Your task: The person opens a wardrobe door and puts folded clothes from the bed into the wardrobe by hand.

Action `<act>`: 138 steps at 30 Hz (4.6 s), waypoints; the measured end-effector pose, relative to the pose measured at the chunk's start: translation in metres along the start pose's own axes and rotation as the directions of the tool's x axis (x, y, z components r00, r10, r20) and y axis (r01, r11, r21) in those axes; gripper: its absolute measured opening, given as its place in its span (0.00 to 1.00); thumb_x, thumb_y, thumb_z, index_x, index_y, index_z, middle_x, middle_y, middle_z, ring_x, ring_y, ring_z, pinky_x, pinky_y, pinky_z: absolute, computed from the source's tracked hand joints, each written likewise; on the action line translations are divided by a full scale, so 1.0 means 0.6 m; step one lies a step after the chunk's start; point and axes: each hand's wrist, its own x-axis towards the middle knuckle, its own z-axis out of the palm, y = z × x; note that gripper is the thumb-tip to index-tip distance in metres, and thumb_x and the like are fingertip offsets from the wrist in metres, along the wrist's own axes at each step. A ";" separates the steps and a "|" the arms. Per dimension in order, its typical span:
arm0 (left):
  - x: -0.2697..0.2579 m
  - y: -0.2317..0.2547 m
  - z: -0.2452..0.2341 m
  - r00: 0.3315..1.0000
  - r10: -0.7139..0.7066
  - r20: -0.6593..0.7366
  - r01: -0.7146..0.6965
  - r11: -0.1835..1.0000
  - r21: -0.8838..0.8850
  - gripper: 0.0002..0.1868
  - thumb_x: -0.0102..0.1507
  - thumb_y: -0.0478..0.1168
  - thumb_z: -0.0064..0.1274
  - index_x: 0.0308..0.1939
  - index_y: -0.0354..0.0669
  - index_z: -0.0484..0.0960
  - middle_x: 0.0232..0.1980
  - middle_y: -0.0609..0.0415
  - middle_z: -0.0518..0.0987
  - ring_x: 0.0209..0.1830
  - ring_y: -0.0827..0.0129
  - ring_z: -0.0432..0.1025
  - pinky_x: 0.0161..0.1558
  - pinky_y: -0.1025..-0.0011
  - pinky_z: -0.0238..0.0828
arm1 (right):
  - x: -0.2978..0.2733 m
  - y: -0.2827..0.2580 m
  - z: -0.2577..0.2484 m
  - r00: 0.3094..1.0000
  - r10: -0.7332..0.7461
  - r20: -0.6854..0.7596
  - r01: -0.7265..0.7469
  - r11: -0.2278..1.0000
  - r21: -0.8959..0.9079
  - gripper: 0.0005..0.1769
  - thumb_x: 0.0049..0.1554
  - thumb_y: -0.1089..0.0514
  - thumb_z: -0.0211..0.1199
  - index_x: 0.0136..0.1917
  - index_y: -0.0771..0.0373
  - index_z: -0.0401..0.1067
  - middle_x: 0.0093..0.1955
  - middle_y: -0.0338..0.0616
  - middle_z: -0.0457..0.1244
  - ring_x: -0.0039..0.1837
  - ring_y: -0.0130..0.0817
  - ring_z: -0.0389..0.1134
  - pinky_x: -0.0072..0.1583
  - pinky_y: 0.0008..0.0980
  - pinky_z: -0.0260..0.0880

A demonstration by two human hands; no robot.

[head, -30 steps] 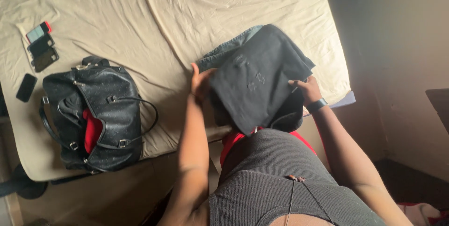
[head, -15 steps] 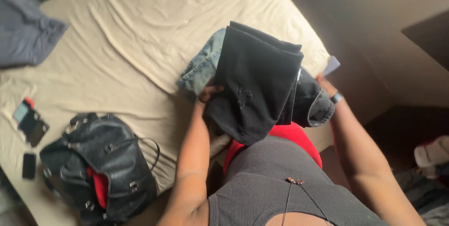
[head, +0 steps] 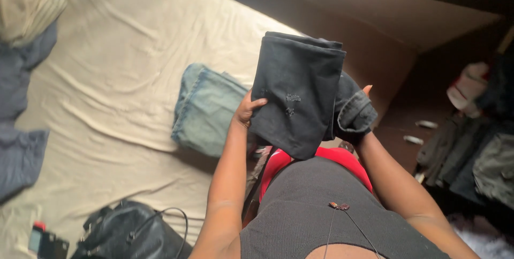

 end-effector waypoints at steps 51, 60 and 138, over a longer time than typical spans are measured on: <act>0.706 -0.611 1.156 0.467 -0.370 0.803 -0.882 -0.139 0.450 0.47 0.55 0.65 0.57 0.74 0.56 0.59 0.75 0.48 0.62 0.73 0.48 0.62 0.66 0.42 0.61 | -0.248 -0.629 -0.522 -0.160 -0.634 -0.756 0.260 0.712 -0.652 0.48 0.57 0.28 0.66 0.78 0.62 0.65 0.79 0.50 0.61 0.79 0.45 0.62 0.77 0.42 0.62; 0.640 -0.716 0.998 0.396 -0.352 0.848 -0.918 -0.134 0.373 0.41 0.62 0.50 0.55 0.77 0.47 0.59 0.79 0.47 0.61 0.81 0.48 0.51 0.75 0.42 0.48 | -0.240 -0.583 -0.349 -0.179 -0.957 -0.228 -0.637 0.289 -0.714 0.56 0.54 0.47 0.70 0.84 0.67 0.44 0.83 0.76 0.28 0.82 0.73 0.32 0.77 0.62 0.37; -0.095 -0.120 0.000 0.748 0.647 -0.149 0.021 0.201 0.979 0.35 0.60 0.26 0.44 0.74 0.31 0.63 0.81 0.39 0.59 0.85 0.52 0.48 0.82 0.45 0.30 | 0.200 0.225 0.117 0.993 0.118 0.007 -0.017 0.200 -0.980 0.22 0.63 0.57 0.60 0.68 0.65 0.64 0.49 0.56 0.69 0.50 0.40 0.74 0.55 0.38 0.75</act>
